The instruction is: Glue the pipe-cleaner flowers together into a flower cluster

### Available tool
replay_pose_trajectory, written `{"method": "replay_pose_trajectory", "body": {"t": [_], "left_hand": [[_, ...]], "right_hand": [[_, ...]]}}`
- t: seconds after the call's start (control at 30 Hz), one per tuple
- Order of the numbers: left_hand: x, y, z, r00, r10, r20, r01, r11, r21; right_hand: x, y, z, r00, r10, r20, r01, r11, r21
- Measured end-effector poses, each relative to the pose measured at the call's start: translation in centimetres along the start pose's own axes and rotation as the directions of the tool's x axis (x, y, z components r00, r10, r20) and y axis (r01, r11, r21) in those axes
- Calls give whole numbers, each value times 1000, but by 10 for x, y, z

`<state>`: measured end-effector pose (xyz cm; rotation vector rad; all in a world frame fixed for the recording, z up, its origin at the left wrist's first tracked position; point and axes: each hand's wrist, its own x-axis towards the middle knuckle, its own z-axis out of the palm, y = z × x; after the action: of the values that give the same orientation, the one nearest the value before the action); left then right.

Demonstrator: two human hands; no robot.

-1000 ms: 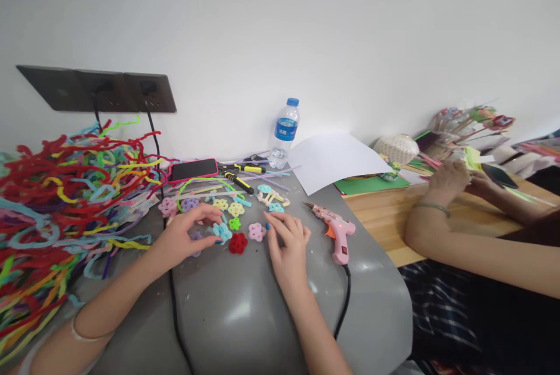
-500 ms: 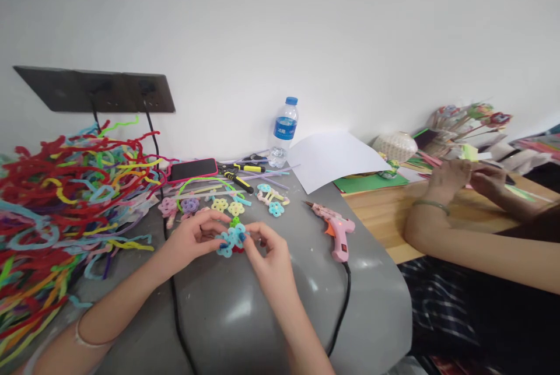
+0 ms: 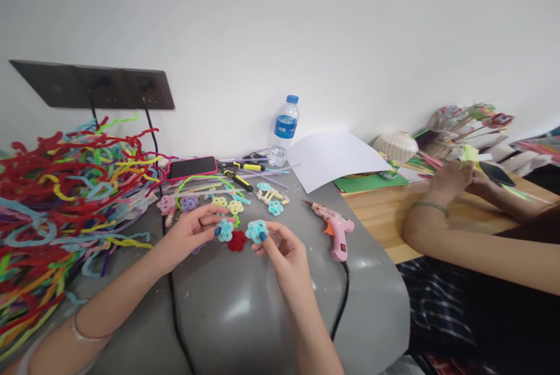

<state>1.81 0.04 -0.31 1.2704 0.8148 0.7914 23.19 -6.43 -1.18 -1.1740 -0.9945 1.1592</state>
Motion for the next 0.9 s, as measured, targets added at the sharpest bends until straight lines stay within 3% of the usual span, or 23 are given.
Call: {"method": "replay_pose_trajectory", "body": {"t": [0.27, 0.47, 0.6, 0.7, 0.8, 0.9], "left_hand": [[-1, 5, 3, 998, -45, -33, 44, 999, -14], [-3, 10, 9, 997, -40, -64, 40, 999, 4], [-1, 9, 10, 989, -89, -117, 85, 996, -35], [-1, 8, 9, 985, -112, -130, 103, 992, -77], [-2, 8, 9, 985, -139, -102, 129, 986, -102], [-3, 8, 8, 988, -148, -55, 143, 986, -86]], "right_hand": [[3, 4, -27, 989, 43, -140, -62, 989, -138], [5, 12, -39, 987, 69, -142, -111, 943, -314], [6, 11, -45, 965, -104, -240, -29, 869, -494], [7, 4, -66, 884, -315, -345, 15, 757, -654], [9, -2, -97, 791, -350, -502, -141, 694, -706], [14, -3, -125, 787, -225, -575, -352, 602, -717]]}}
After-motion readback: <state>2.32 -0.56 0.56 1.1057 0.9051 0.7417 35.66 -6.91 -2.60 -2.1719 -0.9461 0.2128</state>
